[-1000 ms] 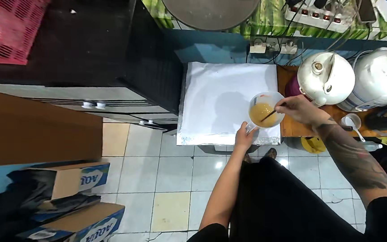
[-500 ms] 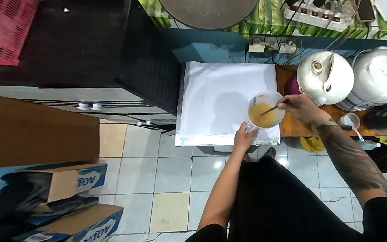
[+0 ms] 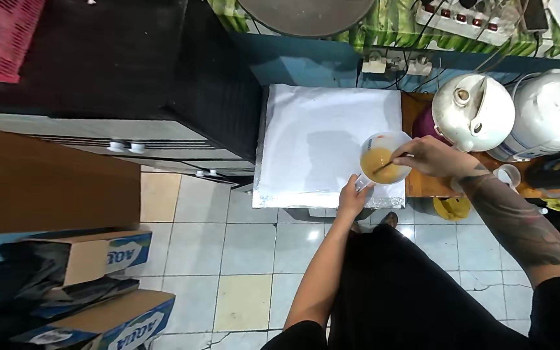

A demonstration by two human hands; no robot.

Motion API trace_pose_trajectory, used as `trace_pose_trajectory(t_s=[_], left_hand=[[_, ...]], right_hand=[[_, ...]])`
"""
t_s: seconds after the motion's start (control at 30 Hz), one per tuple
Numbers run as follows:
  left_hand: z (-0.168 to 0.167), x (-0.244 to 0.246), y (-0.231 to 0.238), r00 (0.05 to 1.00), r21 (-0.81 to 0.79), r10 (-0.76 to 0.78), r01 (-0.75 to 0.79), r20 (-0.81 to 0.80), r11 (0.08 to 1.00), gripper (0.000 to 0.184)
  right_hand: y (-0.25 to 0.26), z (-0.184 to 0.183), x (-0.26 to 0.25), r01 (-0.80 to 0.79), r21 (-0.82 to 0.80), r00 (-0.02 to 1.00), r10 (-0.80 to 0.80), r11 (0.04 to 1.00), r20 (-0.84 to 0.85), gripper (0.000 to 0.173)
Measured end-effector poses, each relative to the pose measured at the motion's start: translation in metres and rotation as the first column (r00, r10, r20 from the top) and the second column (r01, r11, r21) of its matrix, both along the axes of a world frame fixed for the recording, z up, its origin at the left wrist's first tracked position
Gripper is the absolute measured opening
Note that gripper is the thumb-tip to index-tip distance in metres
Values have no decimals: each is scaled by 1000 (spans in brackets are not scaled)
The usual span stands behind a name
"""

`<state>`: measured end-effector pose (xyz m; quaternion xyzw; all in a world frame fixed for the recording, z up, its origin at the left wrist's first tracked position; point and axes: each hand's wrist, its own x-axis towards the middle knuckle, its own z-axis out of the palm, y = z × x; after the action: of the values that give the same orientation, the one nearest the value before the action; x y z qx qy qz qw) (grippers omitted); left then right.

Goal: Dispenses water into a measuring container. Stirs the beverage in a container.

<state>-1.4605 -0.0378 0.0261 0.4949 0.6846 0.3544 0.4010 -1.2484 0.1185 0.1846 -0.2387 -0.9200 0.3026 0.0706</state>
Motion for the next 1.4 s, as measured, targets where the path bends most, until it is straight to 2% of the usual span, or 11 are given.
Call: trace_pose_trajectory(t_s=[0.1,0.23,0.37,0.43,0.53,0.7,0.83,0.97,1.1,1.23,1.4], left_hand=[[5,0,0,1000,-10,-7,7,-9,1000,37],[2,1,-1,1000,8,6,-6,6,1000,36],[8,0,-5,1000,-26,-3,3,14,1000,38],[11,1,-6,1000,-23,6,-6,21,1000,37],[11,2,-7,1000,-3,13,-13,20,1000,36],[12,2,-7,1000,-16,7,-7,7,1000,35],[11,2,-6,999,-3,14,-14,32,1000,40],[5,0,2,999,15,-12,12,46,1000,38],[5,-1,1,998,18,-4,3,55,1000,36],[8,-2,1,998,11,-21,20,54,1000,36],[5,-2,3,998,-5,-13,13,54,1000,37]], right_hand=[[9,2,2,52,101,997,-58,993,52,23],[7,5,-6,-62,-30,997,63,998,42,22],[17,3,-12,-22,134,996,9,991,93,22],[20,10,-8,27,82,992,-37,996,120,19],[12,8,-16,-76,-41,994,79,996,77,22],[24,1,-12,82,54,995,-85,995,60,27],[14,3,-17,15,-99,1000,-13,995,24,24],[21,-4,-17,72,158,997,-73,985,-3,26],[13,5,-24,-91,-32,994,93,995,55,22],[21,-1,-32,-50,173,998,44,984,39,24],[20,4,-40,-150,9,988,150,989,37,24]])
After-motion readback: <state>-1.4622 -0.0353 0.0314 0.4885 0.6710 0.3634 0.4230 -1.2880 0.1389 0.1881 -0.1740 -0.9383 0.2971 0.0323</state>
